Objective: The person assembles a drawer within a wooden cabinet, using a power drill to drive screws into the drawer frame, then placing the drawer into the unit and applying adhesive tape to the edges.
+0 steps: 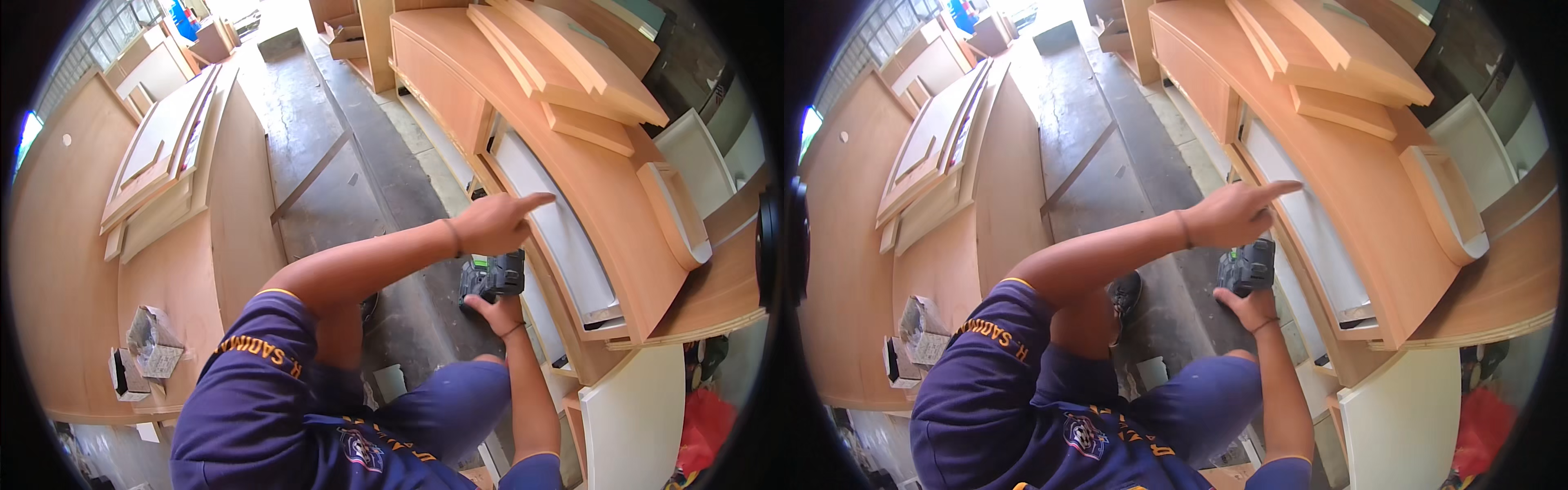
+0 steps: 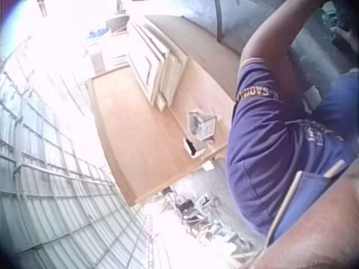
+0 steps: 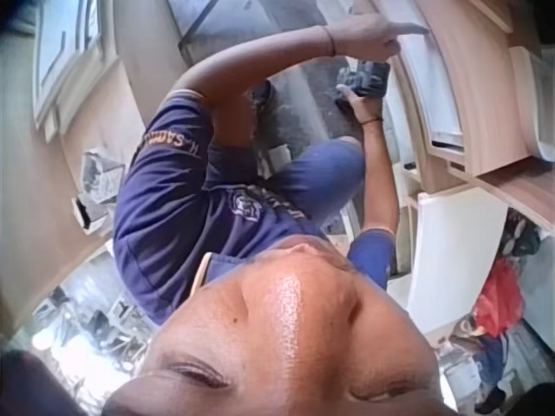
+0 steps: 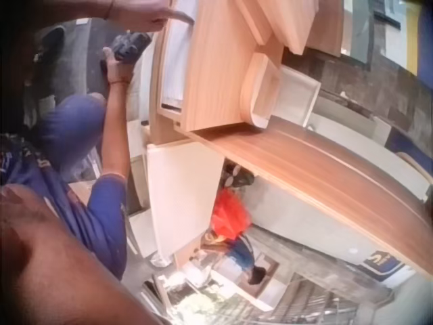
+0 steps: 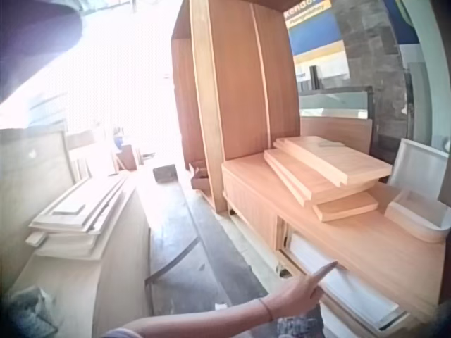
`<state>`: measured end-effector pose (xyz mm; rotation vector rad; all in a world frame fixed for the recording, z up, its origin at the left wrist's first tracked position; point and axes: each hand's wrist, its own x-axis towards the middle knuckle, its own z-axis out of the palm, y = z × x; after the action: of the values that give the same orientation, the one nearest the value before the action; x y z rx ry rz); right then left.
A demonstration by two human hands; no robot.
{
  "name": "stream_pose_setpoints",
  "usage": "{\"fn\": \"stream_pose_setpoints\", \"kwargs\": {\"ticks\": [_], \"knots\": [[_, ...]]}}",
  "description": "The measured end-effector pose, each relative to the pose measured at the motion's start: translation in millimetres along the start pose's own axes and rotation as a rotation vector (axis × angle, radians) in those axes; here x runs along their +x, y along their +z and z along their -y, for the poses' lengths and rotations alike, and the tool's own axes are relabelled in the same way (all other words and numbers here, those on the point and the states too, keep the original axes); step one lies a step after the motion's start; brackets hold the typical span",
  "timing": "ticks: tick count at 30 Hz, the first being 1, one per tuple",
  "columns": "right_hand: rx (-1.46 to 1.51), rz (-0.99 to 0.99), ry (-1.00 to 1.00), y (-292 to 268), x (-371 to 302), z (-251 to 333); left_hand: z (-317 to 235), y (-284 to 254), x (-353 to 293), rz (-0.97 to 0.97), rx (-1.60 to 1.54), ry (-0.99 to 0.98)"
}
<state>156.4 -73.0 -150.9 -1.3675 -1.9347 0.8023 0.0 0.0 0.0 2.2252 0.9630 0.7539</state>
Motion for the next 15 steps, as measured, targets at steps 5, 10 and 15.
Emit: {"fn": "stream_pose_setpoints", "kwargs": {"ticks": [5, 10, 15], "knots": [[0.193, -0.194, 0.096, 48.6, 4.9, -36.1, -18.9, -9.8, 13.5, 0.175, 0.343, -0.049], [-0.377, -0.196, -0.406, 20.6, -47.1, -27.7, -12.9, -16.0, 28.7, 0.188, 0.438, -0.05], [-0.24, -0.15, -0.129, 1.3, -143.2, -6.7, -12.0, -7.9, 29.9, 0.155, 0.444, -0.029]]}}
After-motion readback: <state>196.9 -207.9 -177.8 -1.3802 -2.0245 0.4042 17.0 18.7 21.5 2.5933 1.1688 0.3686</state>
